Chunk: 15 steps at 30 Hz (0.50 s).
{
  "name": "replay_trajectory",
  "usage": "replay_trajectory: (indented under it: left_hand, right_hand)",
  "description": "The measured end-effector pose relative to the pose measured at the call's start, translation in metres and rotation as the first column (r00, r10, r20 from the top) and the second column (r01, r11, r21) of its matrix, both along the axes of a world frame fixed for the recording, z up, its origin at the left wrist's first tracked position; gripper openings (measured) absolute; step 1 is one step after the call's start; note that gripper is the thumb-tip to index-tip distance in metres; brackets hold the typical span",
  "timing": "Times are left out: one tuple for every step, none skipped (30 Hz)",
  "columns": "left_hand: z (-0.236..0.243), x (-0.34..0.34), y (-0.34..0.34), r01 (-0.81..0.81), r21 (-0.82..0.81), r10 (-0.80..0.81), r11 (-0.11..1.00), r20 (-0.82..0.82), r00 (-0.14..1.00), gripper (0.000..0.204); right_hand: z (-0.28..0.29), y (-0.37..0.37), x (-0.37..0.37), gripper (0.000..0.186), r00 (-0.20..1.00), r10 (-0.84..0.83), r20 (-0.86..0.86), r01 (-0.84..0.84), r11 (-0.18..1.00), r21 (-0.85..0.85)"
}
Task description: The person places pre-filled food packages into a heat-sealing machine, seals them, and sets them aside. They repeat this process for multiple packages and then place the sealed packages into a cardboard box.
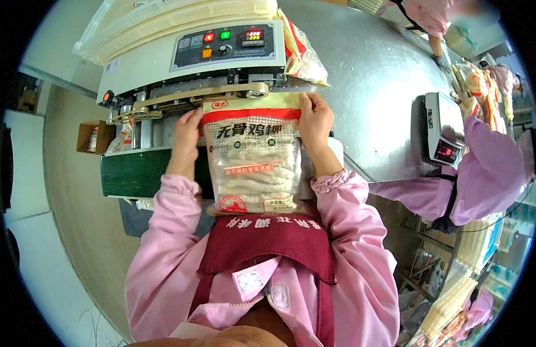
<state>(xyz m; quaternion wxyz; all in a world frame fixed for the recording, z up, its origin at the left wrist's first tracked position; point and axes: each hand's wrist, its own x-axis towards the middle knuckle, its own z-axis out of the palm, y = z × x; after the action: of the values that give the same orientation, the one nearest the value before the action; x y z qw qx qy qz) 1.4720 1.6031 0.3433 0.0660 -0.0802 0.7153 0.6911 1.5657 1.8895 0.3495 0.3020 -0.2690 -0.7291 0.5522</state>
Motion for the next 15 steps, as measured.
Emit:
replay_trajectory:
  left_hand:
    - [0.000, 0.006, -0.013, -0.015, 0.011, 0.015, 1.000, -0.026, 1.000, 0.030]
    - [0.004, 0.013, -0.028, -0.021, 0.064, 0.025, 0.998, -0.071, 0.997, 0.027]
    - [0.011, 0.028, -0.042, -0.040, 0.113, 0.053, 0.993, -0.113, 0.992, 0.024]
    - [0.031, 0.048, -0.053, -0.159, 0.064, 0.166, 0.985, -0.116, 0.979, 0.023]
    - [0.032, 0.065, -0.066, -0.251, 0.104, 0.264, 0.962, -0.148, 0.953, 0.023]
    - [0.027, 0.085, -0.078, -0.268, 0.082, 0.279, 0.960, -0.196, 0.940, 0.022]
    - [0.022, 0.113, -0.094, -0.316, 0.046, 0.317, 0.948, -0.246, 0.916, 0.021]
    - [0.025, 0.144, -0.097, -0.372, 0.076, 0.379, 0.925, -0.208, 0.902, 0.018]
    - [0.024, 0.174, -0.098, -0.360, 0.104, 0.374, 0.927, -0.184, 0.909, 0.018]
    - [0.014, 0.202, -0.102, -0.386, -0.028, 0.378, 0.922, -0.151, 0.913, 0.019]
    - [0.001, 0.244, -0.108, -0.438, -0.160, 0.425, 0.885, -0.111, 0.898, 0.020]
    - [0.004, 0.274, -0.098, -0.452, -0.144, 0.447, 0.880, -0.070, 0.892, 0.022]
    - [-0.001, 0.309, -0.086, -0.476, -0.125, 0.477, 0.870, -0.025, 0.879, 0.023]
    - [-0.014, 0.341, -0.077, -0.506, -0.091, 0.508, 0.858, -0.001, 0.861, 0.024]
    - [-0.028, 0.380, -0.068, -0.536, -0.060, 0.538, 0.842, 0.027, 0.843, 0.024]
  right_hand:
    - [0.007, 0.000, 0.007, 0.026, 1.000, 0.028, -0.008, -0.027, 0.998, 0.060]
    - [0.015, 0.004, 0.018, 0.028, 0.993, 0.080, -0.088, -0.081, 0.997, -0.002]
    - [0.030, 0.000, 0.032, 0.028, 0.964, 0.058, -0.258, -0.041, 0.997, 0.071]
    - [0.060, -0.003, 0.055, 0.029, 0.940, 0.112, -0.321, -0.099, 0.994, 0.054]
    - [0.082, -0.003, 0.074, 0.032, 0.841, 0.103, -0.531, -0.136, 0.991, -0.022]
    - [0.096, 0.003, 0.102, 0.041, 0.746, 0.144, -0.650, -0.133, 0.989, 0.067]
    - [0.120, 0.004, 0.130, 0.054, 0.661, 0.172, -0.731, -0.170, 0.982, 0.077]
    - [0.141, -0.004, 0.155, 0.060, 0.387, 0.206, -0.899, -0.264, 0.959, 0.107]
    - [0.164, -0.009, 0.173, 0.058, 0.215, 0.225, -0.950, -0.273, 0.948, 0.163]
    - [0.185, -0.013, 0.187, 0.055, 0.028, 0.254, -0.967, -0.292, 0.927, 0.235]
    - [0.200, -0.017, 0.195, 0.043, -0.032, 0.325, -0.945, -0.299, 0.899, 0.320]
    - [0.215, -0.015, 0.207, 0.033, -0.079, 0.398, -0.914, -0.255, 0.878, 0.405]
    - [0.215, -0.012, 0.220, 0.025, -0.125, 0.470, -0.874, -0.214, 0.847, 0.486]
    - [0.207, -0.002, 0.235, 0.028, -0.154, 0.499, -0.853, -0.261, 0.812, 0.522]
    - [0.200, 0.009, 0.253, 0.034, -0.179, 0.526, -0.832, -0.303, 0.775, 0.555]
